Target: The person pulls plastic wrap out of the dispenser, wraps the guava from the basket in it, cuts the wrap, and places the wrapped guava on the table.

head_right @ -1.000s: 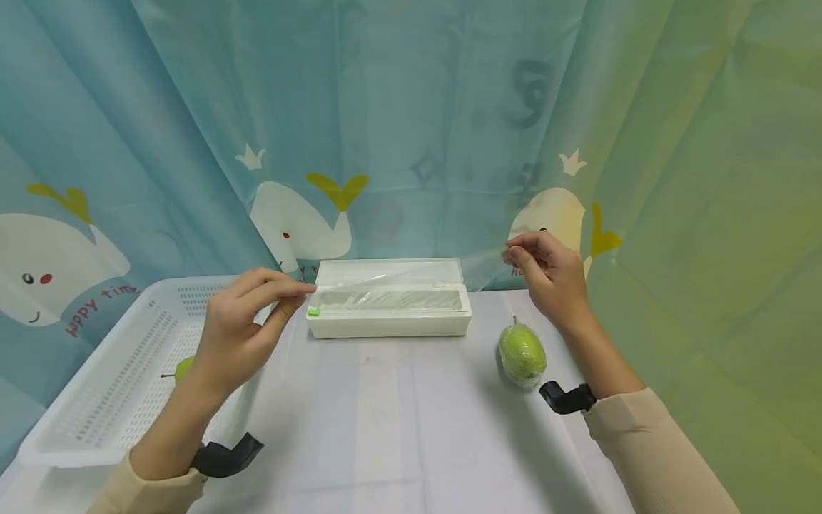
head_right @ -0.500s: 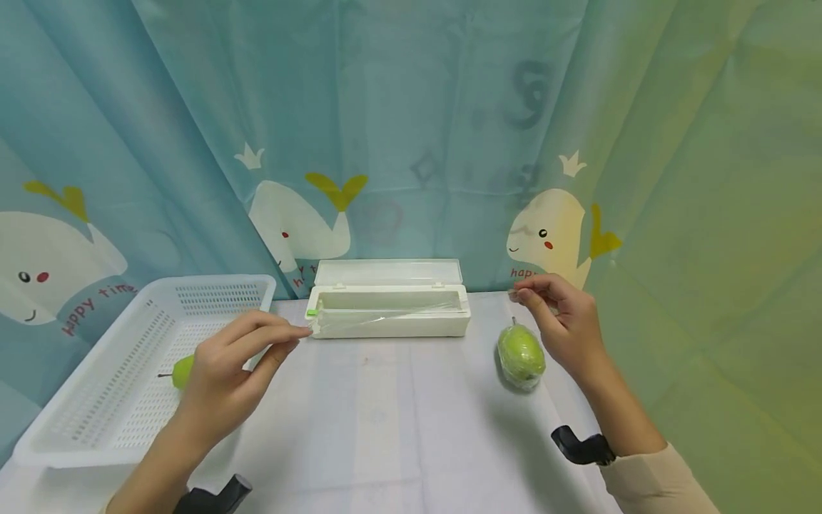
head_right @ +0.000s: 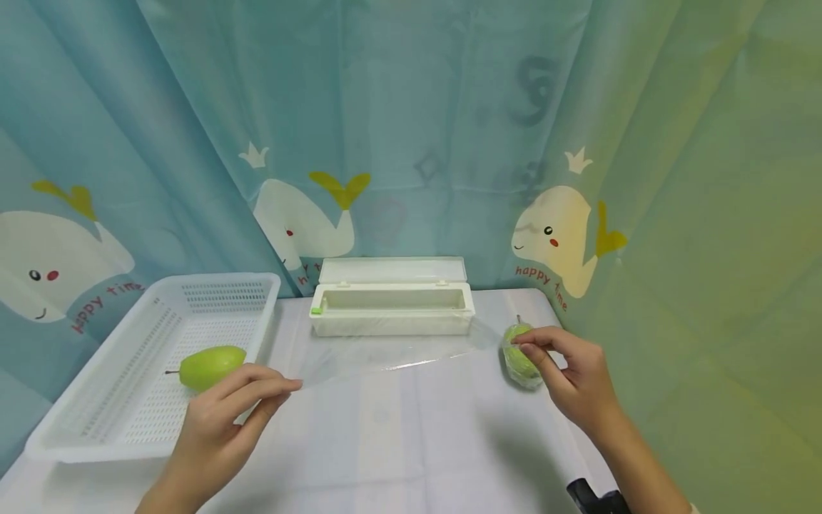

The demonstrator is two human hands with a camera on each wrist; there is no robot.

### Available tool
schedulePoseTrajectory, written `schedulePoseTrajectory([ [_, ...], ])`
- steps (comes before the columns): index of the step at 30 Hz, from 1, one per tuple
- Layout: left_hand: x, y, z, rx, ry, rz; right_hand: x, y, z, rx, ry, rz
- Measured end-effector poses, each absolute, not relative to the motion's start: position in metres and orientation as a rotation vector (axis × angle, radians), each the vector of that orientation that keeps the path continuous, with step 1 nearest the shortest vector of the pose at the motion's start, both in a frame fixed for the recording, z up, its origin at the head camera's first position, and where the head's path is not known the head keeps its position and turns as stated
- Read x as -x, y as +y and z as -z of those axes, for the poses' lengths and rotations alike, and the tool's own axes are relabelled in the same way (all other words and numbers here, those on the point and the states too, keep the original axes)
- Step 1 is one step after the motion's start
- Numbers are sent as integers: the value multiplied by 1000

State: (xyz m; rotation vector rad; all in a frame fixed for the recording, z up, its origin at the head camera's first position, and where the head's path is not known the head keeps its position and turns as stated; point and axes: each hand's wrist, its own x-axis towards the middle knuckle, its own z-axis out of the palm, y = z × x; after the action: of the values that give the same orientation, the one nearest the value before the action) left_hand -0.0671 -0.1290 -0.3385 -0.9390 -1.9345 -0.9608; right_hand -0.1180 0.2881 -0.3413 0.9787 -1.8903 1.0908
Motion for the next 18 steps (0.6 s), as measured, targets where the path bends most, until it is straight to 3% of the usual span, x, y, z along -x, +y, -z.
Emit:
schedulePoseTrajectory([
  [18,49,-141,386,973,-1920,1007,90,281,376,-1096,-1880,-1139],
])
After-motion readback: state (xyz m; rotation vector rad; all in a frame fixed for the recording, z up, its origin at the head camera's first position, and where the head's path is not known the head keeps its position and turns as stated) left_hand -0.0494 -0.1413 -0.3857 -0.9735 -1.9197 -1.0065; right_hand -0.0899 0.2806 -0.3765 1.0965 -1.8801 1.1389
